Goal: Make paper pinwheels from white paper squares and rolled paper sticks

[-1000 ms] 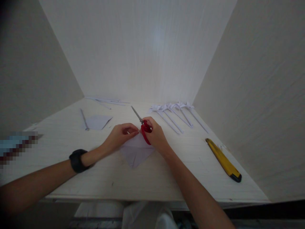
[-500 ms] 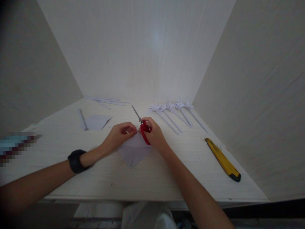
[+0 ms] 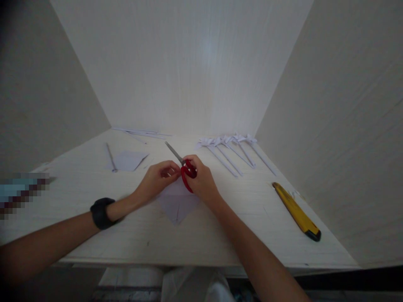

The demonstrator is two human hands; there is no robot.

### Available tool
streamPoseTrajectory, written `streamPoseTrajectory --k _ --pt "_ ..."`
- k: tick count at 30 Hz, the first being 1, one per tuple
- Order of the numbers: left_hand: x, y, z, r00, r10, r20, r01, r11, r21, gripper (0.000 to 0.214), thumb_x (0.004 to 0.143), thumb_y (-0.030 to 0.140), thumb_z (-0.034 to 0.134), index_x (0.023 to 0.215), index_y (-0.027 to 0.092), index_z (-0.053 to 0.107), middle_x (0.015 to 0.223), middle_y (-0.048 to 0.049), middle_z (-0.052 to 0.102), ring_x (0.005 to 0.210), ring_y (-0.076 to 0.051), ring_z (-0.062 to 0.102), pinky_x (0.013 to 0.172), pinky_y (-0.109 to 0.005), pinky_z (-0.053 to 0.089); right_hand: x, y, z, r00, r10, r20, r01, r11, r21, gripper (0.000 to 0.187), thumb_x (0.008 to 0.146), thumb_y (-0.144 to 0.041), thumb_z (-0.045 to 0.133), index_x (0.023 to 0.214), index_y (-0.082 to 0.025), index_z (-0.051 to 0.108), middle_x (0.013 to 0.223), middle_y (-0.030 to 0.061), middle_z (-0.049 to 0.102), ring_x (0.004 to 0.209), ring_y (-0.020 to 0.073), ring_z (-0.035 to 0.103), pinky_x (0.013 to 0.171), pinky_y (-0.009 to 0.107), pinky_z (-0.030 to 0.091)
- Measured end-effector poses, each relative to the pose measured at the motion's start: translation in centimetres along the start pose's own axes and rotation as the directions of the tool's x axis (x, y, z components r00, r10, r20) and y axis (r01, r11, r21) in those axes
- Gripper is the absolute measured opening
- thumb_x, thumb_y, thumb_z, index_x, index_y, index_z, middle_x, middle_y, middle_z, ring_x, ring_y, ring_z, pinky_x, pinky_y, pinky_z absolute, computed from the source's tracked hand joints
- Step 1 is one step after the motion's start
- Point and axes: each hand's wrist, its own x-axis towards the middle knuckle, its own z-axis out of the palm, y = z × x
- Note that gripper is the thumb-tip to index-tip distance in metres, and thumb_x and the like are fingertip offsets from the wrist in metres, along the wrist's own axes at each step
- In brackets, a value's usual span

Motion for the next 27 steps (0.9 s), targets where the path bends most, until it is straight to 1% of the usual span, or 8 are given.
streamPoseTrajectory --k 2,4,6,8,12,15,18,27 --pt "0.1 -0.1 0.0 1.0 -0.027 0.01 0.028 0.997 -0.07 0.009 0.075 0.026 0.061 0.076 0.017 0.064 0.07 -0.0014 0.064 0.061 -0.012 0.055 0.056 -0.023 0.042 0.1 -0.2 -0.2 0.999 0.038 0.018 -0.039 0.995 0.088 0.029 0.072 -0.018 0.061 0.098 -0.024 0.052 0.086 0.0011 0.062 0.079 0.0143 0.059 0.068 0.026 0.045" --pt "0.2 -0.1 -0.1 0.996 -0.073 0.046 0.081 0.978 -0.193 0.014 0.074 0.031 0.063 0.076 0.016 0.063 0.069 -0.0011 0.064 0.06 -0.012 0.054 0.055 -0.022 0.04 0.3 -0.6 -0.5 0.992 0.109 0.068 -0.12 0.971 0.206 0.03 0.071 -0.023 0.064 0.097 -0.023 0.051 0.081 -0.0004 0.061 0.071 0.0127 0.057 0.06 0.024 0.043" --pt "0.3 0.1 -0.1 0.986 -0.132 0.104 0.159 0.935 -0.317 0.018 0.072 0.034 0.065 0.075 0.016 0.062 0.067 0.0002 0.062 0.057 -0.011 0.053 0.052 -0.022 0.037 0.4 -1.0 -1.0 0.978 0.163 0.13 -0.195 0.936 0.292 0.032 0.07 -0.027 0.067 0.098 -0.023 0.051 0.077 -0.0022 0.06 0.063 0.0103 0.053 0.054 0.022 0.039" --pt "0.3 0.4 -0.2 0.972 -0.182 0.152 0.229 0.888 -0.4 0.019 0.069 0.034 0.067 0.073 0.016 0.061 0.064 0.0017 0.06 0.055 -0.01 0.051 0.049 -0.021 0.034 0.4 -1.4 -1.4 0.97 0.173 0.173 -0.223 0.914 0.338 0.035 0.069 -0.028 0.069 0.098 -0.023 0.052 0.077 -0.0029 0.06 0.061 0.0088 0.051 0.052 0.021 0.037" --pt "0.3 0.5 -0.2 0.944 -0.22 0.244 0.315 0.819 -0.48 0.019 0.067 0.033 0.069 0.072 0.016 0.062 0.06 0.0036 0.057 0.05 -0.008 0.046 0.046 -0.02 0.031 0.3 -1.6 -1.8 0.966 0.137 0.22 -0.21 0.909 0.359 0.038 0.067 -0.028 0.072 0.099 -0.024 0.052 0.08 -0.0028 0.061 0.066 0.0091 0.053 0.055 0.021 0.038" --pt "0.3 0.3 -0.1 0.914 -0.247 0.322 0.388 0.765 -0.514 0.02 0.068 0.034 0.07 0.074 0.016 0.063 0.057 0.0042 0.055 0.046 -0.007 0.045 0.043 -0.019 0.028 0.3 -1.6 -2.0 0.964 0.123 0.237 -0.204 0.912 0.355 0.04 0.067 -0.03 0.073 0.1 -0.025 0.052 0.078 -0.0038 0.06 0.063 0.0088 0.052 0.053 0.021 0.037" --pt "0.4 0.2 0.0 0.898 -0.255 0.358 0.423 0.722 -0.548 0.021 0.068 0.034 0.071 0.074 0.016 0.063 0.056 0.0041 0.056 0.044 -0.006 0.044 0.042 -0.019 0.027 0.2 -1.5 -2.1 0.966 0.102 0.239 -0.186 0.914 0.361 0.039 0.068 -0.031 0.073 0.1 -0.026 0.051 0.078 -0.0042 0.059 0.062 0.0086 0.051 0.053 0.021 0.037" --pt "-0.1 0.6 0.1 0.884 -0.273 0.379 0.45 0.713 -0.537 0.028 0.066 0.037 0.074 0.079 0.015 0.064 0.064 0.0026 0.061 0.048 -0.007 0.05 0.045 -0.018 0.031 0.0 -1.6 -1.5 0.983 0.033 0.183 -0.106 0.907 0.408 0.035 0.071 -0.026 0.072 0.1 -0.025 0.051 0.077 -0.0041 0.057 0.065 0.0079 0.051 0.054 0.019 0.038"
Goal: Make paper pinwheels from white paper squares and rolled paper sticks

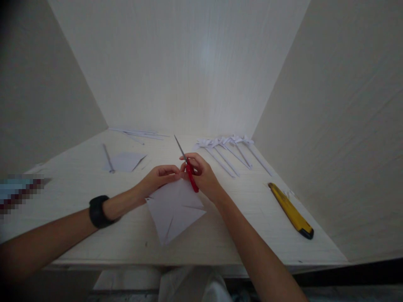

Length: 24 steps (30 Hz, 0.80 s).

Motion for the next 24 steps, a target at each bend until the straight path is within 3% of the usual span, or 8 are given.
streamPoseTrajectory --k 10,24 --pt "0.26 -0.21 -0.26 0.998 -0.068 0.017 0.069 0.992 -0.102 0.028 0.063 0.034 0.077 0.081 0.015 0.066 0.061 0.0019 0.062 0.045 -0.007 0.05 0.043 -0.019 0.031 0.08 -0.39 -0.65 0.996 -0.004 0.084 0.003 1.0 0.011 0.037 0.072 -0.022 0.072 0.102 -0.024 0.051 0.082 -0.0027 0.061 0.067 0.0075 0.053 0.057 0.019 0.04" --pt "0.67 0.03 -0.5 0.97 -0.188 0.154 0.209 0.968 -0.136 0.03 0.057 0.028 0.079 0.081 0.012 0.069 0.064 -0.0012 0.066 0.047 -0.008 0.053 0.047 -0.021 0.034 -0.04 -0.79 -0.75 0.981 -0.054 0.186 0.052 0.999 0.013 0.036 0.075 -0.023 0.071 0.104 -0.024 0.05 0.083 -0.0019 0.061 0.072 0.0088 0.059 0.064 0.021 0.045"
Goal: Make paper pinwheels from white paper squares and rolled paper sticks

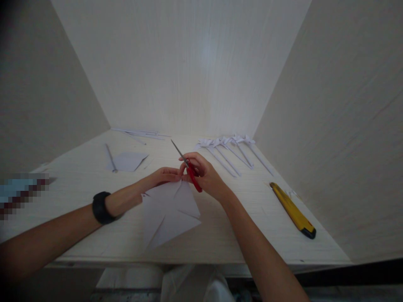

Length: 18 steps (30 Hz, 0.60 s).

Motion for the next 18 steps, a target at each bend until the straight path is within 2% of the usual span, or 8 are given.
streamPoseTrajectory --k 5,11,18 --pt "-0.03 0.13 0.02 1.0 -0.01 0.008 0.01 1.0 -0.026 0.03 0.053 0.027 0.081 0.077 0.012 0.069 0.065 -0.0012 0.067 0.05 -0.009 0.055 0.049 -0.02 0.036 -0.04 -0.02 -0.03 1.0 -0.003 0.02 0.002 1.0 0.003 0.034 0.076 -0.021 0.07 0.104 -0.023 0.051 0.082 -0.0022 0.06 0.072 0.0078 0.058 0.065 0.02 0.046" --pt "-0.17 0.32 0.11 0.999 -0.032 0.045 0.033 0.999 -0.029 0.028 0.054 0.026 0.08 0.074 0.011 0.067 0.061 0.0 0.064 0.047 -0.008 0.051 0.046 -0.02 0.031 -0.13 0.06 -0.27 0.999 0.006 0.054 -0.007 1.0 0.01 0.036 0.074 -0.017 0.071 0.103 -0.023 0.051 0.083 -0.0027 0.059 0.073 0.0076 0.057 0.066 0.02 0.046" --pt "-0.45 0.31 0.22 1.0 -0.022 -0.007 0.022 1.0 -0.003 0.029 0.057 0.023 0.078 0.079 0.008 0.067 0.063 -0.001 0.065 0.05 -0.009 0.052 0.049 -0.022 0.033 -0.14 0.11 -0.36 0.998 0.037 0.044 -0.035 0.999 -0.034 0.034 0.075 -0.018 0.07 0.104 -0.023 0.051 0.081 -0.003 0.058 0.071 0.0073 0.055 0.065 0.021 0.045"
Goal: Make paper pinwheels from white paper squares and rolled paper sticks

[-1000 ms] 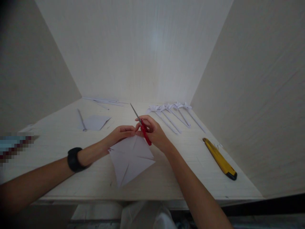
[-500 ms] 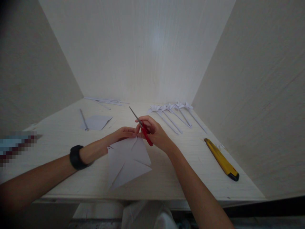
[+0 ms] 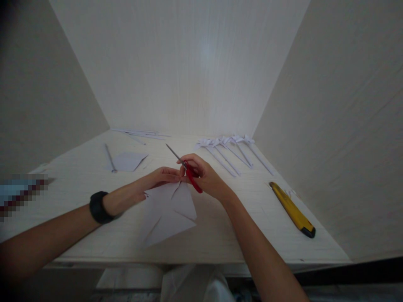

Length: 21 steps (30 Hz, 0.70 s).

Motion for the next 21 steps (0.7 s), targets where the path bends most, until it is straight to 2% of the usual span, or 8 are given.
streamPoseTrajectory --k 10,21 --pt "-0.04 0.05 0.36 0.995 0.024 -0.097 -0.018 0.998 0.054 0.019 0.06 0.022 0.075 0.072 0.01 0.067 0.057 0.0 0.063 0.046 -0.008 0.049 0.045 -0.021 0.03 -0.03 0.21 -0.09 0.999 0.034 -0.021 -0.035 0.996 -0.085 0.032 0.077 -0.02 0.068 0.104 -0.023 0.051 0.084 -0.0015 0.059 0.076 0.0095 0.057 0.069 0.023 0.046" --pt "0.11 -0.24 0.06 0.994 0.011 -0.107 -0.004 0.998 0.064 0.01 0.066 0.018 0.068 0.071 0.009 0.066 0.054 0.0003 0.062 0.044 -0.008 0.048 0.044 -0.02 0.029 -0.07 0.45 -0.2 1.0 0.013 -0.009 -0.014 0.985 -0.174 0.029 0.08 -0.019 0.065 0.104 -0.022 0.05 0.085 -0.0007 0.059 0.077 0.0097 0.057 0.072 0.024 0.046"
